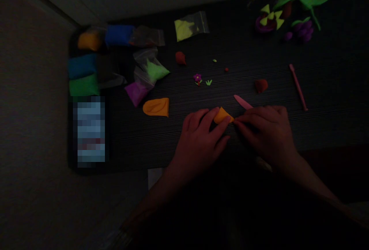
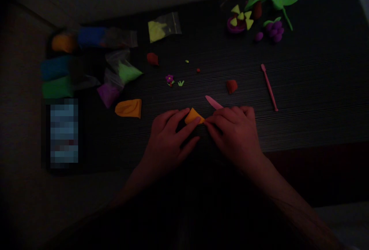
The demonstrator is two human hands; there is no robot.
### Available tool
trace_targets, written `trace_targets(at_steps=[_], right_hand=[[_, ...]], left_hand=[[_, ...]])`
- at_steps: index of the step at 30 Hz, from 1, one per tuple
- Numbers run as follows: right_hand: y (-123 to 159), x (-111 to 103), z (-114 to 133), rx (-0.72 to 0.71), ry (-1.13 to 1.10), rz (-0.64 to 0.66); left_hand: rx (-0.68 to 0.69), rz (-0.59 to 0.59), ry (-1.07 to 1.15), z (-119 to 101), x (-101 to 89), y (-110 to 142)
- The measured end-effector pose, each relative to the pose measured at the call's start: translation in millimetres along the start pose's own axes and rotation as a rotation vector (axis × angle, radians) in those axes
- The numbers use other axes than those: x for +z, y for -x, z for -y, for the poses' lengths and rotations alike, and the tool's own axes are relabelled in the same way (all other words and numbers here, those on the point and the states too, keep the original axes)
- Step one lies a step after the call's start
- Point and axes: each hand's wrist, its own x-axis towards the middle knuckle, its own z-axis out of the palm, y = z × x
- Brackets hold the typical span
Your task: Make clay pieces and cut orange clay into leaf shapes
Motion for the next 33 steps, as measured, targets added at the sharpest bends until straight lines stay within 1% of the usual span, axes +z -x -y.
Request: trace_targets(at_steps=[3, 5, 8, 11, 15, 18, 21, 22, 24, 27, 29, 31, 33], right_hand=[[0.6, 0.8, -0.3, 0.009, -0.003, -0.002], [1.0, 1.6, -0.3, 0.017, -0.004, -0.019], [0.4, 2.8, 0.0, 0.024, -0.001, -0.023], [-1.7, 3.9, 0.6, 0.028, 0.006, 0.0], [-5.2, 5.8, 1.6, 0.014, 0.023, 0.011], [-6.6, 6.0, 2.3, -0.001, 0.004, -0.003], [-6.9, 3.7, 3.3, -0.034, -0.077, -0.028], [-7.1, 2.3, 4.0, -0.045, -0.108, -0.038], [-7.8, -0.8, 5.8, -0.06, -0.156, -0.055], [-9.8, -4.8, 9.5, -0.054, -0.212, -0.063], [-11.2, -6.2, 11.6, -0.046, -0.244, -0.067], [-12.1, -6.6, 13.0, -0.051, -0.27, -0.072], [-12.3, -6.3, 13.4, -0.067, -0.288, -0.082]], left_hand=[[0.008, 0.001, 0.009, 0.3, -0.3, 0.2], [0.001, -0.019, 0.022, 1.3, 0.5, 0.5], [-0.064, -0.098, 0.041, 3.5, 3.2, 0.6], [-0.145, -0.173, 0.047, 4.2, 5.8, -0.8], [-0.17, -0.171, 0.046, 2.7, 6.4, -4.0], [-0.182, -0.195, 0.117, 2.6, 4.4, -6.6], [-0.242, -0.236, 0.298, 2.8, 0.9, -9.6], [-0.273, -0.25, 0.395, 2.4, -0.4, -10.9], [-0.351, -0.271, 0.662, 0.9, -2.9, -13.9], [-0.47, -0.205, 1.14, -1.5, -5.0, -18.9], [-0.521, -0.143, 1.369, -1.8, -5.0, -21.5], [-0.541, -0.119, 1.484, -0.8, -4.1, -23.0], [-0.554, -0.117, 1.517, 0.9, -3.2, -23.4]])
